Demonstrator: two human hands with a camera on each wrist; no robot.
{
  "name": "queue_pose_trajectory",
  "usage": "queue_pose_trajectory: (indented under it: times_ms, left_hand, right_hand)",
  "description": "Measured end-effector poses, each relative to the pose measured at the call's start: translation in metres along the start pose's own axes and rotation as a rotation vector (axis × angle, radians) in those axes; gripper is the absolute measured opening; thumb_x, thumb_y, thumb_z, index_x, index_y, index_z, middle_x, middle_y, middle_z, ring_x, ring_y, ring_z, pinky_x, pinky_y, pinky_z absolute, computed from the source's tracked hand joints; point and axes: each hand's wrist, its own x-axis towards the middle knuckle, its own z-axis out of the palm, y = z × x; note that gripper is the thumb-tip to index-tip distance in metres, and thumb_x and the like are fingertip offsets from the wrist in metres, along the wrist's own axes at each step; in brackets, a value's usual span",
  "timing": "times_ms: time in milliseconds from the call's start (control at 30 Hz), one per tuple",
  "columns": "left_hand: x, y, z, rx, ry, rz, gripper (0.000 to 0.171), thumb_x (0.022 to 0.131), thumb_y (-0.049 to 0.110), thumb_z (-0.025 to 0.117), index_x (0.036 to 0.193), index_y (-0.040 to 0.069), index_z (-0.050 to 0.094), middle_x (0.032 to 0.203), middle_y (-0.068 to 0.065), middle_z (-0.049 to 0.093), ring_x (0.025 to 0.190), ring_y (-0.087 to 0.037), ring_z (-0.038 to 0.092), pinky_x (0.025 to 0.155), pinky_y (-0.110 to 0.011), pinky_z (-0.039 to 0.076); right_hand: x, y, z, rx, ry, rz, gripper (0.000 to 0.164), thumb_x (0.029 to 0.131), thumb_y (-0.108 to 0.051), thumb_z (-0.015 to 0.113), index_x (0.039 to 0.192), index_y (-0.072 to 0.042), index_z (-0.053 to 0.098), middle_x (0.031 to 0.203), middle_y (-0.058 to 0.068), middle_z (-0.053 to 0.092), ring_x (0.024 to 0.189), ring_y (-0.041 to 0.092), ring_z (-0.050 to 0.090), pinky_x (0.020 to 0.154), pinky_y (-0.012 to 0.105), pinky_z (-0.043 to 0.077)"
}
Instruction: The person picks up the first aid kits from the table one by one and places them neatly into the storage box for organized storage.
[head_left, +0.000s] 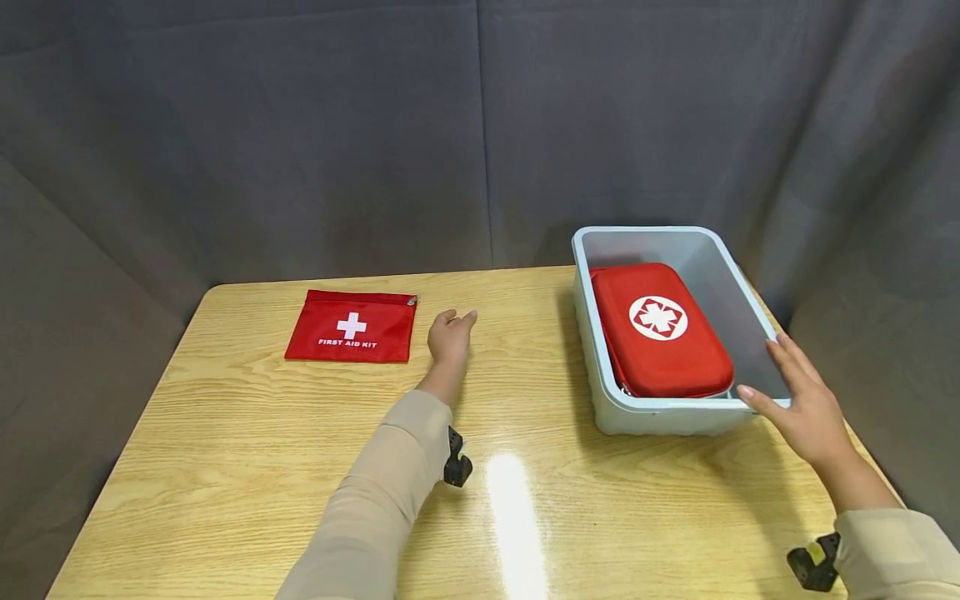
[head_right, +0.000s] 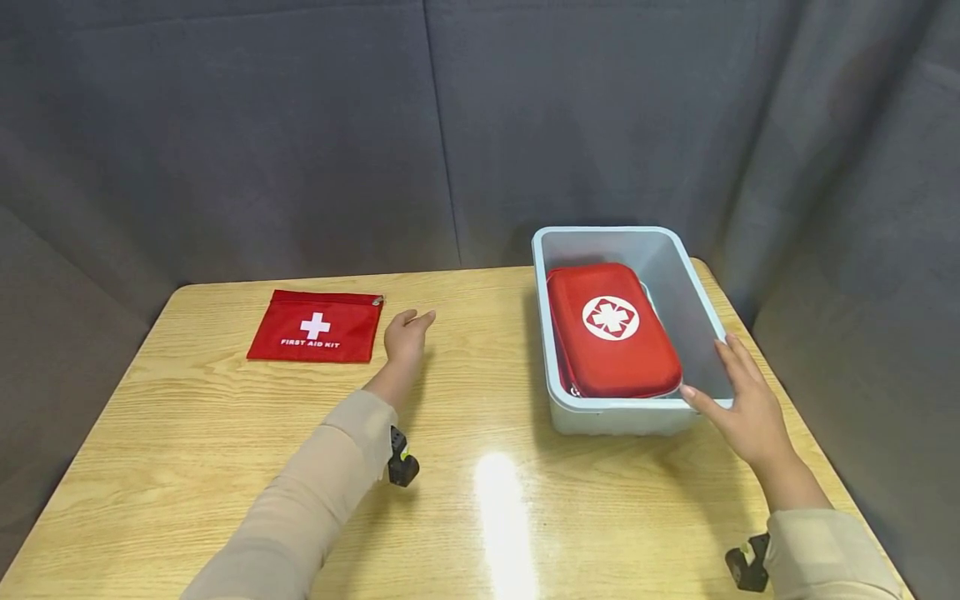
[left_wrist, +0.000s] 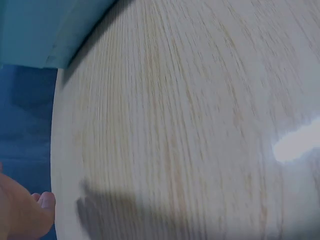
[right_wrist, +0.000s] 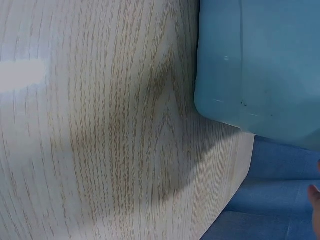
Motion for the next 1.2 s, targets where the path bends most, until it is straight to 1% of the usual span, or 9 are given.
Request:
queue_pose_trajectory:
  times_ms: [167,367,567,667,733,833,933,1067,1200]
  left_hand:
    - [0.004,-0.006,-0.013,0.020,0.043,-0.036,0.050,0.080,0.023,0.061,0.120,-0.001,0.046,0.117,-0.018,0.048,0.107,-0.028,0.045,0.087,-0.035,0.038]
    - [0.007,-0.014,-0.031,0.116,0.098,-0.052,0.046,0.081,0.026,0.059,0.116,-0.003,0.050,0.119,-0.016,0.048,0.111,-0.028,0.042,0.091,-0.036,0.033]
    - [0.007,-0.016,-0.046,0.212,0.155,-0.073,0.041,0.080,0.030,0.058,0.108,0.000,0.055,0.113,-0.012,0.052,0.104,-0.028,0.045,0.089,-0.039,0.032]
    - [0.008,-0.017,-0.051,0.227,0.180,-0.088,0.030,0.079,0.030,0.057,0.090,0.002,0.057,0.092,-0.010,0.054,0.088,-0.026,0.048,0.080,-0.038,0.036]
    - [0.009,-0.018,-0.055,0.221,0.206,-0.099,0.026,0.079,0.029,0.058,0.074,0.005,0.052,0.075,-0.006,0.048,0.074,-0.023,0.043,0.070,-0.035,0.036]
    - [0.011,-0.019,-0.061,0.220,0.235,-0.137,0.032,0.080,0.030,0.057,0.061,0.010,0.040,0.062,-0.004,0.037,0.063,-0.022,0.035,0.059,-0.033,0.030]
    - [0.010,-0.019,-0.068,0.207,0.249,-0.180,0.028,0.082,0.030,0.055,0.065,0.009,0.048,0.066,-0.004,0.044,0.065,-0.022,0.040,0.061,-0.033,0.032]
    - [0.011,-0.018,-0.075,0.139,0.267,-0.214,0.025,0.084,0.025,0.053,0.089,0.001,0.059,0.084,-0.010,0.056,0.076,-0.024,0.048,0.072,-0.034,0.040]
    - [0.013,-0.019,-0.083,0.178,0.337,-0.205,0.029,0.083,0.019,0.053,0.099,-0.004,0.059,0.095,-0.015,0.058,0.084,-0.028,0.051,0.079,-0.037,0.042]
  right_hand:
    - [0.000,0.001,0.001,0.001,0.000,0.003,0.066,0.080,-0.021,0.058,0.133,0.003,0.026,0.140,0.015,0.016,0.126,0.032,0.013,0.096,0.056,0.011]
    - [0.000,0.001,0.000,-0.009,0.000,-0.004,0.066,0.080,-0.021,0.058,0.132,0.004,0.026,0.139,0.017,0.017,0.126,0.032,0.013,0.096,0.056,0.011]
    - [0.000,0.000,0.000,0.002,0.002,-0.003,0.066,0.080,-0.021,0.058,0.132,0.003,0.026,0.140,0.014,0.016,0.126,0.031,0.012,0.096,0.056,0.011]
    - [0.000,0.000,0.000,0.013,0.001,-0.004,0.066,0.080,-0.020,0.058,0.132,0.003,0.026,0.141,0.014,0.015,0.126,0.031,0.012,0.096,0.056,0.010]
    - [0.000,0.000,0.000,0.011,0.004,-0.004,0.066,0.080,-0.020,0.058,0.132,0.004,0.026,0.140,0.015,0.016,0.126,0.032,0.012,0.095,0.056,0.010]
    - [-0.001,-0.001,0.001,0.003,0.005,-0.002,0.066,0.080,-0.021,0.058,0.132,0.004,0.027,0.140,0.017,0.017,0.126,0.032,0.013,0.095,0.057,0.011]
    - [0.000,-0.001,0.001,-0.003,0.005,0.000,0.065,0.080,-0.021,0.058,0.132,0.004,0.027,0.139,0.017,0.017,0.126,0.033,0.013,0.095,0.057,0.011]
    - [0.000,0.000,0.000,-0.009,-0.002,0.008,0.066,0.080,-0.022,0.057,0.132,0.003,0.026,0.140,0.015,0.016,0.126,0.033,0.012,0.094,0.058,0.011]
    - [0.000,0.000,-0.001,-0.010,-0.003,0.010,0.066,0.080,-0.022,0.057,0.133,0.003,0.026,0.141,0.014,0.015,0.126,0.032,0.012,0.094,0.058,0.011]
